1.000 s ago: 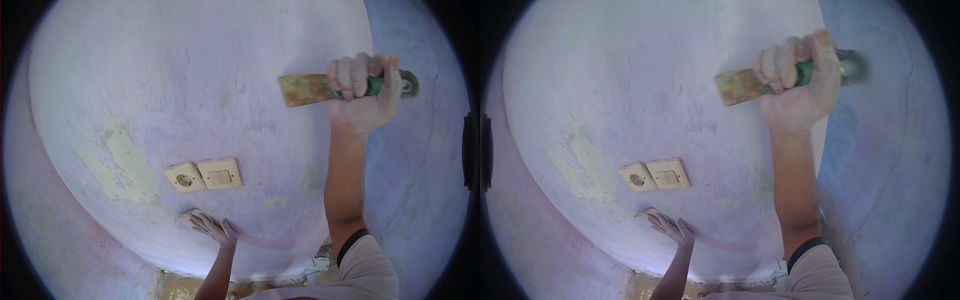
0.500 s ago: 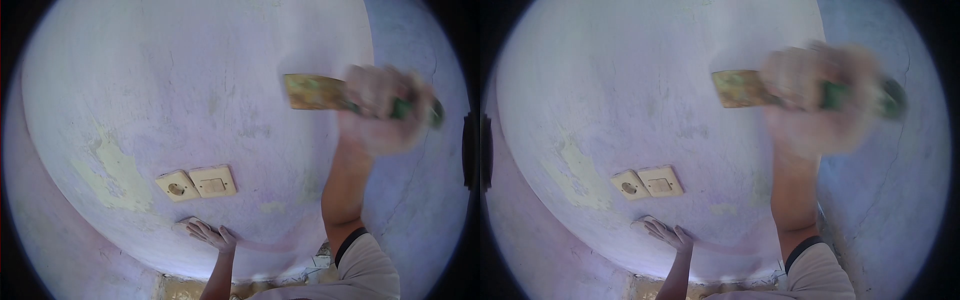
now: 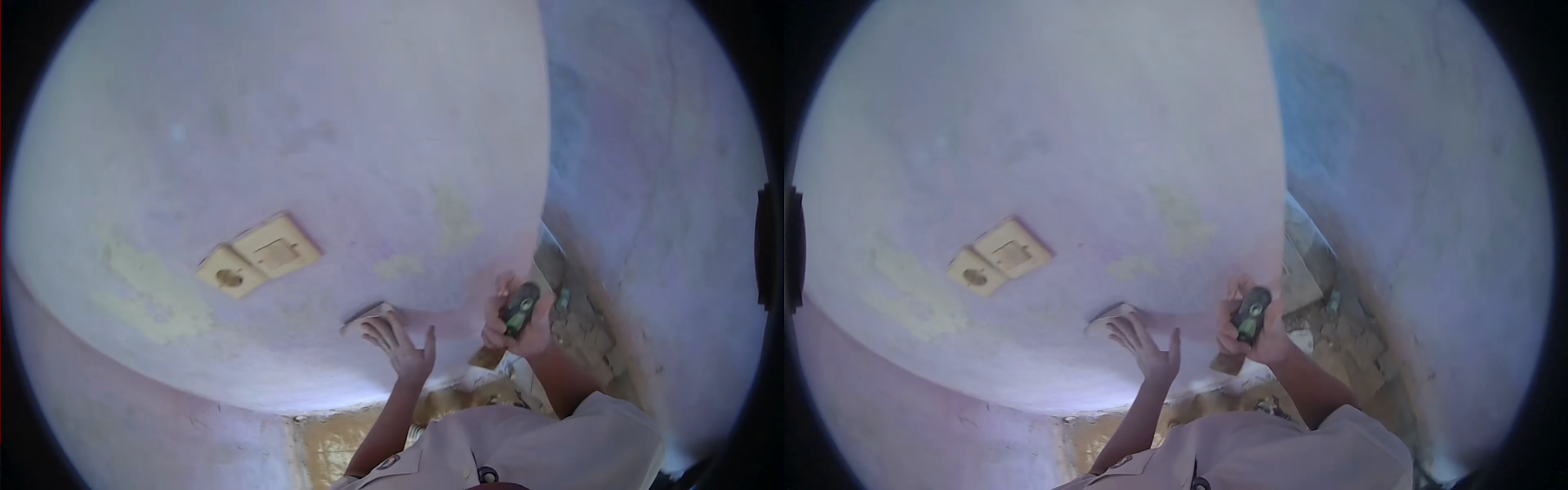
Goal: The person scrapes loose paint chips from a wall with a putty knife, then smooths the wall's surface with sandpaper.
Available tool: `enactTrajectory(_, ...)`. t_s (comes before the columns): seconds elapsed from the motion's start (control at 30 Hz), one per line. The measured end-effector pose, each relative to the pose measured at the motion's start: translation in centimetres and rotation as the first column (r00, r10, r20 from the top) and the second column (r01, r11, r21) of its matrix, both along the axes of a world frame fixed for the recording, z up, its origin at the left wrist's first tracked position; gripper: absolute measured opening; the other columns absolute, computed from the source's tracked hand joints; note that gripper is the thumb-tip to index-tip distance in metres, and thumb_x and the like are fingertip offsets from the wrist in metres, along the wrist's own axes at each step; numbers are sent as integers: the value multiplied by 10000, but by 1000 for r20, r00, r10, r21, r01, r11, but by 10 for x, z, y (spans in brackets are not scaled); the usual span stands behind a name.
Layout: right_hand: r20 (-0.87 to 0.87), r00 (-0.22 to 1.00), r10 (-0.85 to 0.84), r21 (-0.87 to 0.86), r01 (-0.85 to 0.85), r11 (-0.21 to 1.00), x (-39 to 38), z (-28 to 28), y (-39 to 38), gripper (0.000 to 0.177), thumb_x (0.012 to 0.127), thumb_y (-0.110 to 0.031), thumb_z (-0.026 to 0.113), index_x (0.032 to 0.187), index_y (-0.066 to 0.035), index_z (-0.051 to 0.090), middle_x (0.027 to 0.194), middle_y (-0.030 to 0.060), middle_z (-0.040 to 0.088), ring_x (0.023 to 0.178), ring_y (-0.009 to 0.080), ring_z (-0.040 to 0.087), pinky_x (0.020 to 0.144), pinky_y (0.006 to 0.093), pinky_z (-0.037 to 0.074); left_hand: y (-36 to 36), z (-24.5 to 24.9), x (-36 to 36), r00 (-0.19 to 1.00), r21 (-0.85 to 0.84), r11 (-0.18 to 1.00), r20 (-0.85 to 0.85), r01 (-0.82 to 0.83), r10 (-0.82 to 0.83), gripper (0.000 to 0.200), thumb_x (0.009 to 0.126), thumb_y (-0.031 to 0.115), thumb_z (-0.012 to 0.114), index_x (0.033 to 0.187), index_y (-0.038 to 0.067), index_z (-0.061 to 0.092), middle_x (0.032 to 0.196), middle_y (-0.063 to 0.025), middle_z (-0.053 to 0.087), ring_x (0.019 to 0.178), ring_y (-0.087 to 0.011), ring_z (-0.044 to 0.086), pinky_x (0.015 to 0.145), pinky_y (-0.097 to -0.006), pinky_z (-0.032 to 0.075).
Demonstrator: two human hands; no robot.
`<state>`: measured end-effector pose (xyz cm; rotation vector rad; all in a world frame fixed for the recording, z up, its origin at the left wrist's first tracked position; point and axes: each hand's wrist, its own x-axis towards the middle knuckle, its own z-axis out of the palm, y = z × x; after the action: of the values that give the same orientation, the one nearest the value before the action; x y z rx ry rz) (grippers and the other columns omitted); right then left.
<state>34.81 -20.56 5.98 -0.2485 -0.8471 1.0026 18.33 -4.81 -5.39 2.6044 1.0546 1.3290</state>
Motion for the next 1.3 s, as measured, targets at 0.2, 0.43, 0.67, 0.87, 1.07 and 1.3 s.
enactTrajectory(0.2, -15, 996, -92, -280, 84, 956, 3, -60, -95, 502, 902, -569, 514, 1026, -88, 442, 800, 69, 500, 481, 114, 431, 443, 272, 351, 8, 102, 42, 971, 317, 941, -235, 121, -46, 947, 857, 568, 570, 1506, 40, 126, 1524, -324, -24, 1389, -531, -80, 1069, -698, 0)
enactTrajectory(0.43, 270, 831, -487, -223, 546, 808, 6, -60, -119, 308, 881, -299, 653, 934, -12, 552, 846, 74, 516, 635, 155, 518, 527, 280, 423, 21, 338, 96, 999, 718, 696, 1, 26, -39, 842, 854, 655, 492, 1490, 146, 278, 1558, -216, 111, 1417, -469, 65, 1068, -703, 114)
enactTrajectory(0.67, 881, 390, -270, -221, 841, 493, 16, -25, -129, 246, 767, -119, 745, 932, 22, 628, 764, 65, 579, 687, 152, 557, 590, 280, 432, -18, 269, 132, 975, 630, 750, -202, 203, -94, 801, 859, 617, 516, 1476, 148, 314, 1547, -215, 179, 1410, -483, 113, 1059, -698, 167)
enactTrajectory(0.87, -41, 735, -677, -349, 624, 699, 33, -51, -168, 323, 795, -65, 701, 1074, 28, 569, 912, 99, 615, 808, 204, 654, 674, 277, 553, -22, 113, 62, 788, 166, 944, -602, 284, -132, 867, 877, 617, 496, 1502, 85, 217, 1556, -245, 60, 1415, -485, -16, 1082, -687, 57)
enactTrajectory(1.07, -280, 912, -298, -341, 196, 919, 24, -74, -169, 425, 752, 100, 571, 1159, 29, 475, 1067, 193, 581, 906, 307, 659, 884, 479, 550, 22, 86, -12, 943, 231, 972, -330, 53, 27, 881, 890, 537, 556, 1514, 82, 132, 1552, -258, -40, 1410, -478, -99, 1099, -656, 15)
enactTrajectory(1.3, -312, 948, 66, -244, -147, 958, 8, -95, -110, 512, 718, 75, 585, 1203, 16, 432, 1159, 198, 545, 882, 280, 650, 796, 397, 546, 37, 91, -27, 962, 257, 966, -269, 25, 46, 912, 898, 509, 553, 1510, 50, 58, 1535, -288, -84, 1398, -493, -136, 1091, -660, 0)
